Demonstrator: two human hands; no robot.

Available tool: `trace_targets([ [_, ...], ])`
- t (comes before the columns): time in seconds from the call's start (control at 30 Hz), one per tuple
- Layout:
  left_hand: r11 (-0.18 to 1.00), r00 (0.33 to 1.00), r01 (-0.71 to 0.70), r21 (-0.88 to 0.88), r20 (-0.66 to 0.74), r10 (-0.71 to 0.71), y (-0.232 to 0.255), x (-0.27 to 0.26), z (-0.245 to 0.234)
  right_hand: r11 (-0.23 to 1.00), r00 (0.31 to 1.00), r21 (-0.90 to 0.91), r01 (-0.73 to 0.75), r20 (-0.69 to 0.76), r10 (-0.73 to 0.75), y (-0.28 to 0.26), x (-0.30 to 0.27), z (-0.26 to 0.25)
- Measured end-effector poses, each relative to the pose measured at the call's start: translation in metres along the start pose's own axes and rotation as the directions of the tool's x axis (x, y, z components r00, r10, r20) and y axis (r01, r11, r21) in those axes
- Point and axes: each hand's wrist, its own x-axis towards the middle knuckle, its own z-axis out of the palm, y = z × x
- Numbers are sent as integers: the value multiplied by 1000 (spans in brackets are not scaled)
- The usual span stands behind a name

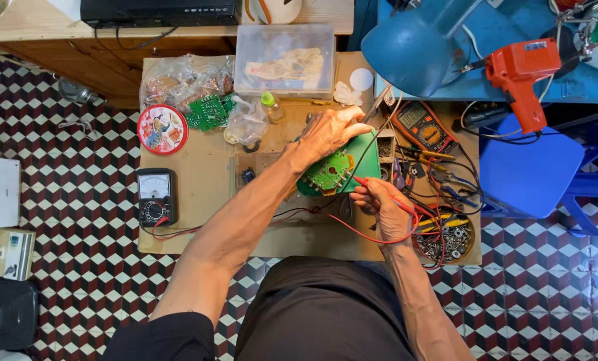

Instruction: The person uses a multimeter to test a green circuit board, touching various points with the probes. They then pick up a spray can, remove the cap, and spray the circuit board while holding it near a doorway.

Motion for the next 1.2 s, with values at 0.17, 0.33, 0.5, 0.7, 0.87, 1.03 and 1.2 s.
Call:
trace_targets([
  [0.17,999,999,37,32,26,-38,4,0,-1,1000,1000,4,21,-1,-21,-1,-2,2],
  [0.33,1000,1000,-2,15,-15,3,2,-2,0,1000,1000,4,12,-15,-12,-2,-3,3],
  [0.5,999,999,40,-27,-2,-40,1,-2,-1,1000,1000,17,8,-15,-7,-1,-2,2],
  [0.7,988,990,134,-79,61,-130,-1,1,0,999,1000,32,21,-2,-21,1,0,-3],
  [0.87,996,996,75,-57,49,-72,-2,1,-1,998,999,-50,44,6,-44,1,-1,-2],
  [1.03,996,996,80,-32,45,-79,-3,1,0,998,999,-33,45,-12,-45,1,-3,3],
  [1.2,996,997,67,-62,39,-65,-7,2,3,1000,1000,6,12,-19,-11,2,-1,1],
])
